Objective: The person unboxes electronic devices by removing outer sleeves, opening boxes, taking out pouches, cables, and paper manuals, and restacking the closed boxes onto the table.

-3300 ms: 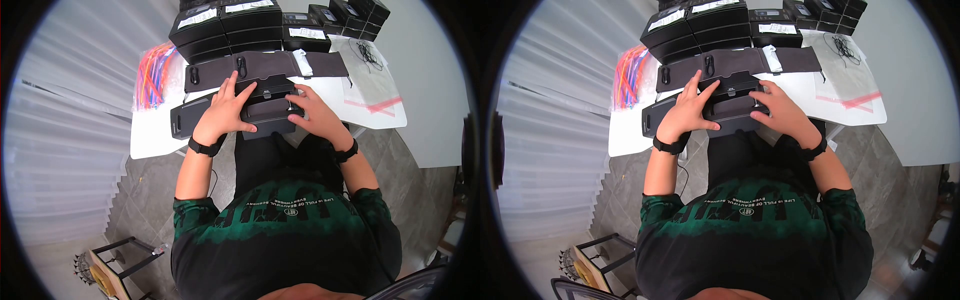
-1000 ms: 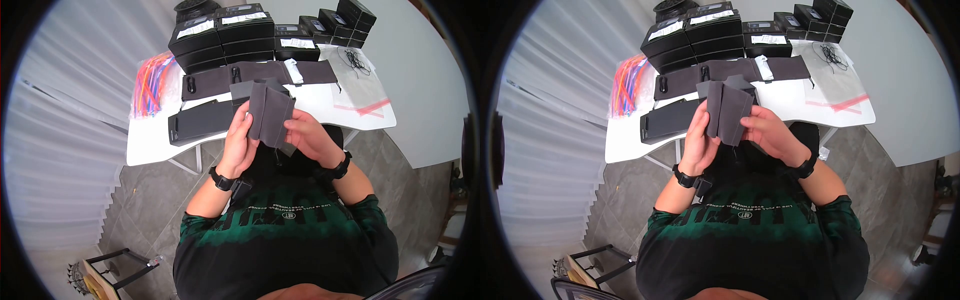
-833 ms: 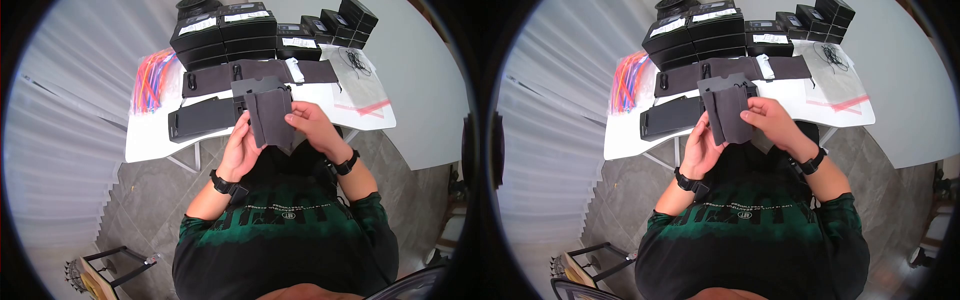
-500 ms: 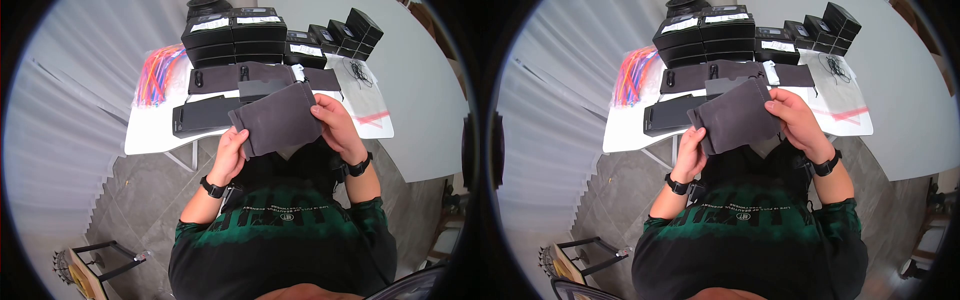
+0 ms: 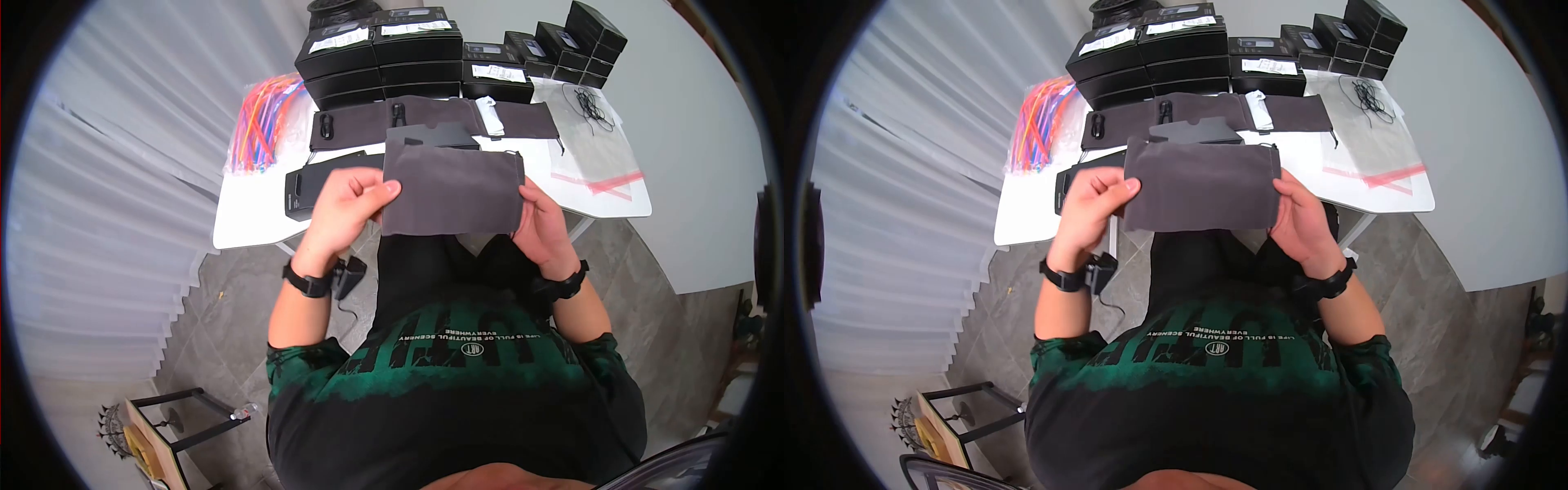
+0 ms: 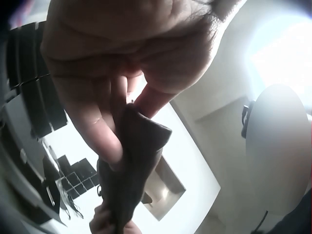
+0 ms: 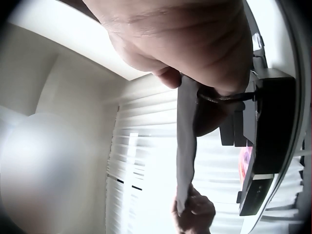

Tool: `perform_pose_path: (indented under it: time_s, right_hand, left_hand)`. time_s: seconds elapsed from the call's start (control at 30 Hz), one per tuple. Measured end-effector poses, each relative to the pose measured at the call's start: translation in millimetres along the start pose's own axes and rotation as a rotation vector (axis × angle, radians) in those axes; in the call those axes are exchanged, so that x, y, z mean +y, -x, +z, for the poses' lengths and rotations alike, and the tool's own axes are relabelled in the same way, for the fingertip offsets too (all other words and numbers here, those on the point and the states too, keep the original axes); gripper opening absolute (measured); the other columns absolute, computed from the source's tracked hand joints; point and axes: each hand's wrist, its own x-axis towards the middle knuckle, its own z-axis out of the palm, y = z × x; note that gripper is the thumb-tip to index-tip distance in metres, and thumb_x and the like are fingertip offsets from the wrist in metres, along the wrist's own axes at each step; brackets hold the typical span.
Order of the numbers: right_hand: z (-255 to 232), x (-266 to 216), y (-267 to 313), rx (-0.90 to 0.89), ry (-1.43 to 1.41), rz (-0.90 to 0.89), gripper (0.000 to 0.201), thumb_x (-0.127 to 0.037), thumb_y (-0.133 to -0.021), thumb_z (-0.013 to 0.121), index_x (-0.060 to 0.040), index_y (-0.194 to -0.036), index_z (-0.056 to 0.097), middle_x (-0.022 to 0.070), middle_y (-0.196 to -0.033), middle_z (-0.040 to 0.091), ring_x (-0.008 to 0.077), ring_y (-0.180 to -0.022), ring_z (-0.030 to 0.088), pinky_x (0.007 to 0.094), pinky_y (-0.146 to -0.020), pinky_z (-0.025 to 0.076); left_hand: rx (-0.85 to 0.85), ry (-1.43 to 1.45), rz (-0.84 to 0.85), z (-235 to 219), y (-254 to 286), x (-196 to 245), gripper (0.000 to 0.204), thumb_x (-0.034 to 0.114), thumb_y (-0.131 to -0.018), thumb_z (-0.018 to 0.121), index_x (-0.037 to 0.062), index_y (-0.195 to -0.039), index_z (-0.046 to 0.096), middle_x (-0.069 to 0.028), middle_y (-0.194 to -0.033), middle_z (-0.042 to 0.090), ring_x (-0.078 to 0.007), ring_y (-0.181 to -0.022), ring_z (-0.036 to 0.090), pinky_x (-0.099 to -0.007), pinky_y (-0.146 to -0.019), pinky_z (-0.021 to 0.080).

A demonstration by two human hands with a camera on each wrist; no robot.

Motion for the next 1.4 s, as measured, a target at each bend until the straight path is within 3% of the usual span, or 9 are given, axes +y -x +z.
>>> perform_pose_path:
  time_s: [0.4,0.5,0.63,0.83,0.93,0.97,1.1,1.3,1.4]
  right_hand:
    - [-7.6,43.2,-0.9,-0.133,-0.270,0.067,0.061,-0.027,-0.106,0.053,-0.0074,-0.158,0.030,0.0096,-0.163,0.039,0.0261,-0.150,0.039,0.0456,-0.125,0.031]
    - [-8.0,46.0,0.1,-0.221,-0.333,0.085,0.060,-0.029,-0.108,0.048,-0.0048,-0.160,0.028,0.0104,-0.164,0.038,0.0281,-0.151,0.037,0.0470,-0.125,0.029]
    - [-16.2,47.4,-0.6,-0.201,-0.378,0.123,0.064,-0.029,-0.106,0.054,-0.0049,-0.160,0.027,0.0111,-0.163,0.040,0.0285,-0.150,0.039,0.0463,-0.124,0.032]
    - [-48.1,58.1,-7.6,-0.306,-0.502,0.113,0.047,-0.028,-0.106,0.056,-0.0081,-0.147,0.046,0.0096,-0.142,0.059,0.0264,-0.129,0.057,0.0505,-0.120,0.038]
    - [-27.5,64.0,11.6,-0.120,-0.543,0.399,0.027,-0.019,-0.105,0.053,-0.0094,-0.130,0.058,0.0096,-0.119,0.065,0.0224,-0.112,0.063,0.0571,-0.106,0.048]
    - [-28.4,67.9,11.8,-0.225,-0.496,0.474,0.021,-0.013,-0.104,0.050,-0.0094,-0.122,0.060,0.0054,-0.095,0.061,0.0179,-0.087,0.061,0.0473,-0.092,0.052]
    - [-33.0,45.1,4.2,-0.264,-0.389,0.483,0.019,-0.022,-0.102,0.051,-0.0082,-0.113,0.057,-0.0010,-0.072,0.047,0.0125,-0.064,0.044,0.0328,-0.068,0.039]
    - [-23.2,-22.1,-10.1,-0.459,-0.244,0.337,0.043,-0.030,-0.105,0.051,0.0015,-0.134,0.052,0.0049,-0.091,0.056,0.0124,-0.072,0.048,0.0250,-0.060,0.038]
    - [2.6,-30.3,-17.0,-0.184,-0.040,0.209,0.039,-0.029,-0.107,0.055,-0.0002,-0.133,0.053,0.0151,-0.124,0.065,0.0156,-0.088,0.060,0.0270,-0.063,0.045]
  left_hand:
    - [-0.305,-0.902,0.174,38.4,-84.6,132.4,0.032,0.020,-0.095,0.060,-0.0004,-0.070,0.057,0.0077,-0.058,0.042,-0.0034,-0.053,0.035,-0.0267,-0.048,0.027]
    - [-0.368,-0.801,0.078,55.4,-91.1,149.8,0.032,0.023,-0.089,0.059,-0.0064,-0.074,0.059,-0.0035,-0.060,0.044,-0.0114,-0.058,0.044,-0.0348,-0.053,0.039]
    - [-0.419,-0.686,0.072,51.5,-112.7,144.1,0.028,0.023,-0.093,0.059,-0.0015,-0.080,0.065,0.0029,-0.063,0.047,-0.0073,-0.060,0.044,-0.0292,-0.054,0.038]
    - [-0.355,-0.483,0.089,43.0,-128.3,139.4,0.027,0.024,-0.096,0.061,0.0015,-0.084,0.068,0.0069,-0.070,0.055,-0.0044,-0.065,0.048,-0.0247,-0.059,0.040]
    - [-0.281,-0.421,0.095,35.6,-129.8,136.3,0.024,0.023,-0.096,0.062,0.0018,-0.090,0.071,0.0063,-0.076,0.059,-0.0046,-0.073,0.053,-0.0238,-0.068,0.043]
    - [-0.228,-0.401,0.091,34.6,-129.5,136.2,0.023,0.022,-0.095,0.063,0.0019,-0.093,0.072,0.0055,-0.080,0.063,-0.0050,-0.078,0.057,-0.0237,-0.073,0.045]
    - [-0.122,-0.196,0.030,19.3,-130.8,128.0,0.022,0.021,-0.098,0.064,0.0027,-0.108,0.072,0.0009,-0.100,0.071,-0.0086,-0.094,0.063,-0.0252,-0.084,0.049]
    - [-0.238,0.045,0.010,24.8,-123.6,124.5,0.038,0.020,-0.101,0.057,0.0017,-0.133,0.063,-0.0059,-0.120,0.071,-0.0162,-0.108,0.068,-0.0298,-0.095,0.052]
    - [-0.263,0.164,0.007,30.8,-135.4,113.7,0.040,0.021,-0.102,0.056,0.0036,-0.138,0.060,-0.0058,-0.126,0.069,-0.0171,-0.113,0.068,-0.0316,-0.097,0.053]
